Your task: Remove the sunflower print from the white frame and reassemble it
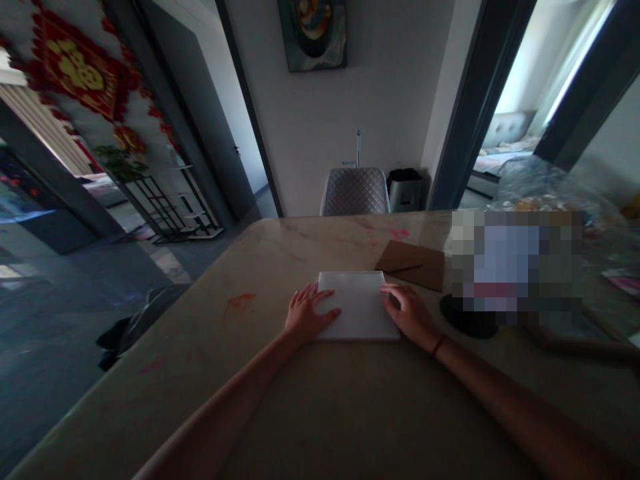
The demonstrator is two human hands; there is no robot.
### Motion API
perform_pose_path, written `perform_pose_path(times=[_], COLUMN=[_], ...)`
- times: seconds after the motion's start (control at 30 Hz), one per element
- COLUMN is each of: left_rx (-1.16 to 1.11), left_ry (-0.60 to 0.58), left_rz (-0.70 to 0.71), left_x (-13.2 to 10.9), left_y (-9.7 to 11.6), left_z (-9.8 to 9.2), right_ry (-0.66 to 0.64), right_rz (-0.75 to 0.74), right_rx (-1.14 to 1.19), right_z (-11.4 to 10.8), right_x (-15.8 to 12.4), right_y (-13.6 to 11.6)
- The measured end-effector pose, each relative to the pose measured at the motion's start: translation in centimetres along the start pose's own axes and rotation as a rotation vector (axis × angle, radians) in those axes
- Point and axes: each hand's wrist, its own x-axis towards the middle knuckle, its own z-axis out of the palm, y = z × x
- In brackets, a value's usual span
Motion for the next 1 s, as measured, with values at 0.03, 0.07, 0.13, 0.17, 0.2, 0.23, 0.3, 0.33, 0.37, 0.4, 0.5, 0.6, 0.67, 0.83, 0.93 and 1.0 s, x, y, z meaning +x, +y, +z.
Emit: perform_pose_path(times=[0.03,0.07,0.13,0.17,0.2,0.23,0.3,0.33,0.37,0.4,0.5,0.6,0.67,0.83,0.93,1.0], left_rx=[-0.001,-0.003,-0.008,-0.01,-0.011,-0.012,-0.011,-0.01,-0.011,-0.011,-0.01,-0.009,-0.011,0.007,0.026,0.028], left_ry=[-0.002,-0.003,-0.001,0.001,-0.001,-0.003,-0.006,-0.005,-0.003,-0.002,0.006,0.013,0.019,0.044,0.038,0.031], left_rz=[0.0,-0.001,-0.003,-0.007,-0.01,-0.013,-0.018,-0.019,-0.018,-0.014,-0.004,0.007,0.006,0.004,-0.004,-0.012], left_x=[0.0,0.0,0.0,0.0,0.1,0.1,0.1,0.1,0.1,0.1,0.1,0.0,0.1,0.4,0.6,0.6], left_y=[0.0,0.0,-0.1,-0.1,-0.1,0.0,0.0,0.0,-0.1,-0.1,-0.2,-0.2,-0.3,-0.6,-0.7,-0.6], left_z=[0.0,0.0,0.0,0.0,0.0,0.0,0.0,0.0,0.0,0.1,0.1,0.2,0.3,0.8,0.9,0.8], right_ry=[-0.004,-0.008,-0.017,-0.021,-0.024,-0.026,-0.028,-0.028,-0.025,-0.022,-0.011,-0.004,0.0,-0.008,-0.061,-0.095], right_rz=[-0.004,-0.006,-0.005,-0.003,0.001,0.008,0.024,0.031,0.035,0.036,0.036,0.046,0.059,0.049,0.103,0.197], right_rx=[-0.005,-0.008,-0.01,-0.008,-0.003,0.003,0.018,0.024,0.027,0.027,0.018,0.02,0.021,-0.134,-0.325,-0.402], right_z=[0.0,0.0,0.0,0.0,0.0,0.0,0.0,0.0,0.0,0.0,-0.1,0.0,0.1,0.3,0.2,0.3], right_x=[0.0,-0.1,-0.1,-0.1,-0.1,-0.1,0.0,0.0,0.0,0.0,0.0,0.1,0.5,3.0,5.3,6.5], right_y=[0.0,0.0,0.0,0.0,0.0,0.0,0.0,0.0,0.0,0.0,-0.3,-0.4,-0.4,0.1,0.6,1.1])
